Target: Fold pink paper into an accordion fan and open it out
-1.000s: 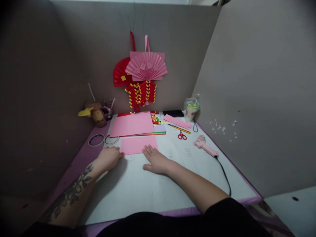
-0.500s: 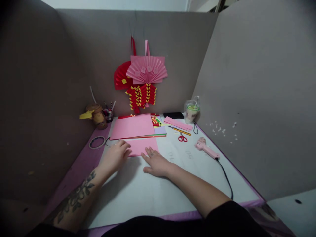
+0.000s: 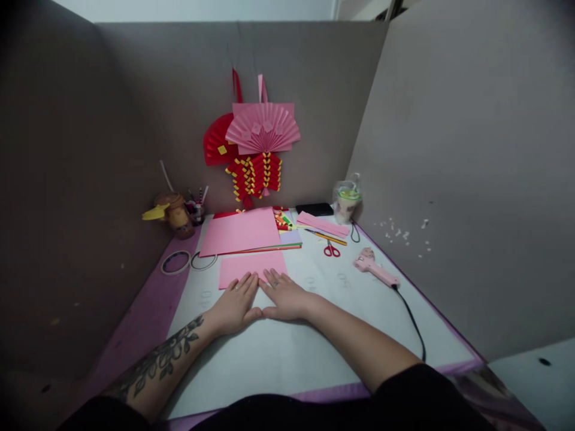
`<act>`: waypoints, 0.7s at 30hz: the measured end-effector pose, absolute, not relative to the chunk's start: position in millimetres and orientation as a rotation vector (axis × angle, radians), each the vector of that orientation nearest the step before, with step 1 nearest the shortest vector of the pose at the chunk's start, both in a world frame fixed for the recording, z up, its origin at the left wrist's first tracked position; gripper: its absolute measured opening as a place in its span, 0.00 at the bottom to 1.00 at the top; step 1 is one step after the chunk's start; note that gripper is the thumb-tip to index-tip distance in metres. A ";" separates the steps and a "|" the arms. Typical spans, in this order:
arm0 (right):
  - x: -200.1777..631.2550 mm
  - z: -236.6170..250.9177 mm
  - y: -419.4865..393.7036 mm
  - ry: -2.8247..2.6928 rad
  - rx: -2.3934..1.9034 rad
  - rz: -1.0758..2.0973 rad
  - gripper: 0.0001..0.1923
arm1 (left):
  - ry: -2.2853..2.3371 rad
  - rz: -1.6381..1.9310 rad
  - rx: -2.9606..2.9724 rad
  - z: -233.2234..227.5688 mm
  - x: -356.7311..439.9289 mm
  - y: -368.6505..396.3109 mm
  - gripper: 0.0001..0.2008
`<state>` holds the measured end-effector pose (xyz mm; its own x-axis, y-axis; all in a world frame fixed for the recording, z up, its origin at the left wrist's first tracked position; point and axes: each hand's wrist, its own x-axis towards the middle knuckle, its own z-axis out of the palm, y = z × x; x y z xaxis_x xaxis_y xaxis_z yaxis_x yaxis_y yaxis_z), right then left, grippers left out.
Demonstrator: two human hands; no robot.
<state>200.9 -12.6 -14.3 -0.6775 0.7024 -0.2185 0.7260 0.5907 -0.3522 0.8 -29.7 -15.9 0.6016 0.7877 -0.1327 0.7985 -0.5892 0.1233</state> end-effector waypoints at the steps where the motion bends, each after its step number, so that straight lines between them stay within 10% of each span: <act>1: 203.7 -10.9 -11.0 2.726 1.214 -0.669 0.47 | 1.347 -0.104 2.651 -15.8 -0.2 -28.6 0.41; 7: 235.6 8.6 -3.8 2.556 1.198 -0.731 0.55 | 1.518 -0.152 2.568 -15.5 -14.5 -20.3 0.39; 14: 226.5 15.2 -6.9 2.660 1.639 -0.492 0.31 | 1.599 -0.368 2.461 2.0 -29.3 -20.8 0.43; 21: 139.3 -6.0 20.0 2.973 1.402 -0.516 0.36 | 1.598 -0.383 2.494 2.2 -27.6 -21.8 0.42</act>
